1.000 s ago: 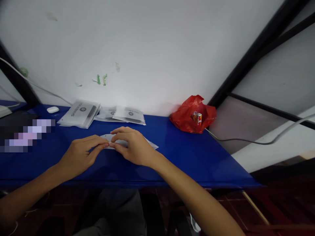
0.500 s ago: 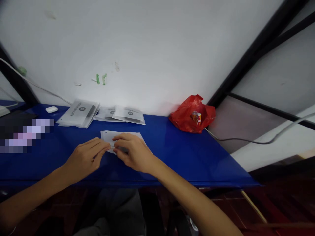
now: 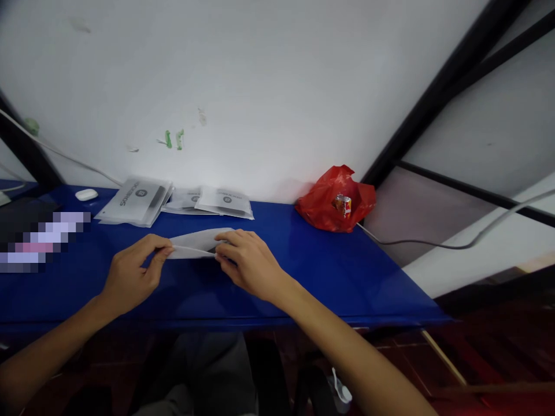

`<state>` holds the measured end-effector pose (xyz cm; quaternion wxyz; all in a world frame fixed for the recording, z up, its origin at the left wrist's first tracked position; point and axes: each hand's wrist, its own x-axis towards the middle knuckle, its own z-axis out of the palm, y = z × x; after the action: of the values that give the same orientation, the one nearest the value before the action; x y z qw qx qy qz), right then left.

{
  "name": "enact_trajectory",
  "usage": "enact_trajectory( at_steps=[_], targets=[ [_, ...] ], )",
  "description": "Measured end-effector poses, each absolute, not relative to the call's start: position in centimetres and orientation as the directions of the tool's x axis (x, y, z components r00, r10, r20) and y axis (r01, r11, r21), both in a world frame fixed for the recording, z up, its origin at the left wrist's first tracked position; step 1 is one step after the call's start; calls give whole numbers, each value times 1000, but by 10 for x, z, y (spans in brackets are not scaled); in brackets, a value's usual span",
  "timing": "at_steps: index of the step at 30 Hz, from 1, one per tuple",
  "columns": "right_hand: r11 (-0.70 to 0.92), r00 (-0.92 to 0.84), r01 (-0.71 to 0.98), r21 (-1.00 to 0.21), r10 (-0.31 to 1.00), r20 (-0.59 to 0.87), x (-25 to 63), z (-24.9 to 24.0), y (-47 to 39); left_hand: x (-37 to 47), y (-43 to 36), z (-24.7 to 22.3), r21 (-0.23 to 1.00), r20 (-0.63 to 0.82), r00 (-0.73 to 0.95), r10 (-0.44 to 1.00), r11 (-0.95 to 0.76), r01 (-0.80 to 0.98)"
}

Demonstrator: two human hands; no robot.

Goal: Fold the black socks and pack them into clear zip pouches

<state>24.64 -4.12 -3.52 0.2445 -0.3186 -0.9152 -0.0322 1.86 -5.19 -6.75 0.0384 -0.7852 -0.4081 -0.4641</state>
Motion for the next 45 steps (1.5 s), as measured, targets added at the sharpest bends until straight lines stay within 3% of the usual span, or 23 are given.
enact_trajectory(
  at_steps=[5,7,11,14,21,29,45],
  targets=[
    [783,-692,621,-22,561,455,248,-30,-42,11,-51,-60,349,627,359,691,-661,664],
    [782,-703,623,-6,563,435,247,-28,-43,13,-52,-58,249,612,458,645,-707,662],
    [785,-716,619,22,553,426,242,-25,-47,24,-53,-56,-87,600,632,490,-745,661],
    [781,-708,624,28,549,444,238,-21,-49,31,-52,-55,-180,615,644,455,-714,677],
    [815,-718,579,-29,526,456,234,-16,-46,35,-50,-52,-131,705,581,406,-731,670],
    [810,-718,585,-38,539,441,241,-18,-46,31,-47,-51,-163,721,597,352,-752,639],
    [741,-681,670,43,589,435,267,-28,-34,11,-28,-64,-136,664,602,444,-720,680]
  ],
)
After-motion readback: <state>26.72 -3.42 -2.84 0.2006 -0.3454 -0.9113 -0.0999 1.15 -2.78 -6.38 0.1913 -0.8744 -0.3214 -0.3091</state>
